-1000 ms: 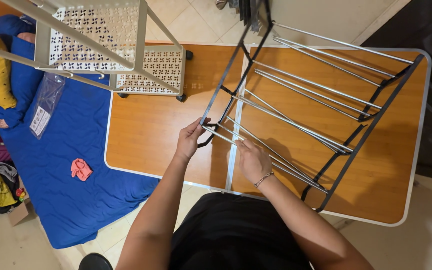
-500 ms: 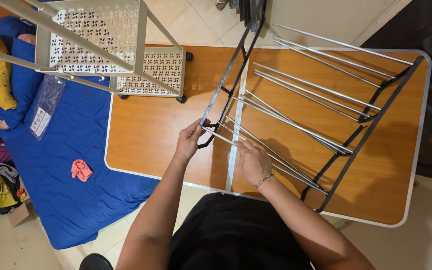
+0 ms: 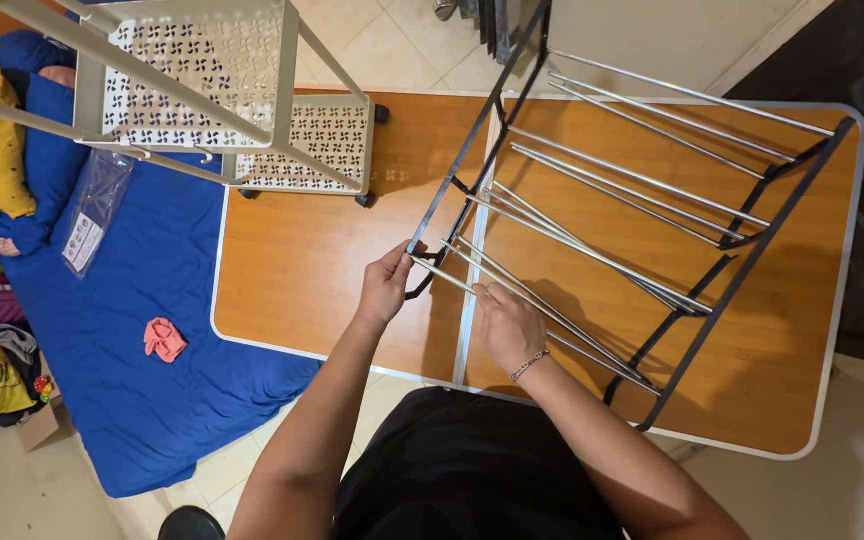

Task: The person assembles a metal shoe rack by inserting horizontal rods into vertical frame slots on a table. They then attach side frames to the assembled structure and adjust the components to secure the rack.

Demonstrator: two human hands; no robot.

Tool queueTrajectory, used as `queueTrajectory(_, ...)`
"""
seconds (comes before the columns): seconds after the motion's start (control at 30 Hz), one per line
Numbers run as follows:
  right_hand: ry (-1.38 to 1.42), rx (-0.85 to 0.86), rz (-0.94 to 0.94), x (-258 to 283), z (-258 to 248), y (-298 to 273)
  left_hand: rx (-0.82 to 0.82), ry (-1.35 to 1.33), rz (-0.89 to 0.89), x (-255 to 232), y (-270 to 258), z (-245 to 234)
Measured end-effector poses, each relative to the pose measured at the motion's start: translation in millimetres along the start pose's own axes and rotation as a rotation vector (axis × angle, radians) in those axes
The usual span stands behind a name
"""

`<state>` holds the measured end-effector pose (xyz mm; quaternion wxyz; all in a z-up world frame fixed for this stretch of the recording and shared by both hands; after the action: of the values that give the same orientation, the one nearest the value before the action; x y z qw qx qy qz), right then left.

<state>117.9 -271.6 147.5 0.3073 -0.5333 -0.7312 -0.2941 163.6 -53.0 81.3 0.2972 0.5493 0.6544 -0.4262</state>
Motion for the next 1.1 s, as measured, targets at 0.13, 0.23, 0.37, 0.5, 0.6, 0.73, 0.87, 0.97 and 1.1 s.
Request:
queueTrajectory(0.13,0.009,0.059,0.011,2.0,2.9,2.4,-0.024,0.008,0.08,-6.3,-3.0,-8.8)
queueTrajectory(0.23,-0.09,-0.053,-0.161,13.3,-3.3,-3.5,-0.017,0.014,0.099,-6.1,-2.7,-11.7)
queueTrajectory(0.37,-0.153,-0.219,-0.443,23.6,0.5,-35.1,-0.006,-0.029,0.059,0.5,6.2,-10.4)
queueTrajectory(0.5,0.115,0.128,-0.538,16.1,39.8,-65.6,-0.001,-0.03,0.069,-0.3,18.5,-10.8)
queueTrajectory(0.6,-0.11,0.073,-0.344,-11.9,51.5,-53.1,0.021,-0.043,0.078,0.7,24.2,-8.0)
queueTrajectory(0.73,-0.281,0.171,0.114,-63.3,64.4,-11.7,0.036,-0.061,0.052,8.7,26.8,-8.2)
queueTrajectory(0.87,-0.13,0.23,0.366,-95.5,63.6,5.3,0.055,-0.025,0.049,14.0,30.2,-6.2)
queueTrajectory(0.97,-0.12,0.294,0.393,-104.3,70.6,4.5,0.058,-0.045,0.063,19.3,31.4,-6.8)
queueTrajectory(1.1,-0.094,0.305,0.371,-112.0,78.6,-1.5,0.085,-0.03,-0.053,34.2,34.3,-0.3)
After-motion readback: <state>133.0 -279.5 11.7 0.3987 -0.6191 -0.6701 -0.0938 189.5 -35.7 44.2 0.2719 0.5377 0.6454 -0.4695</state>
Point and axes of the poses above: each hand's wrist, its own y-axis towards the middle knuckle, its own z-axis out of the palm, x = y × z, the point moved 7 cm from there along y, towards the middle knuckle, and after that the axes turned 12 degrees about y, right-handed, at the moved point
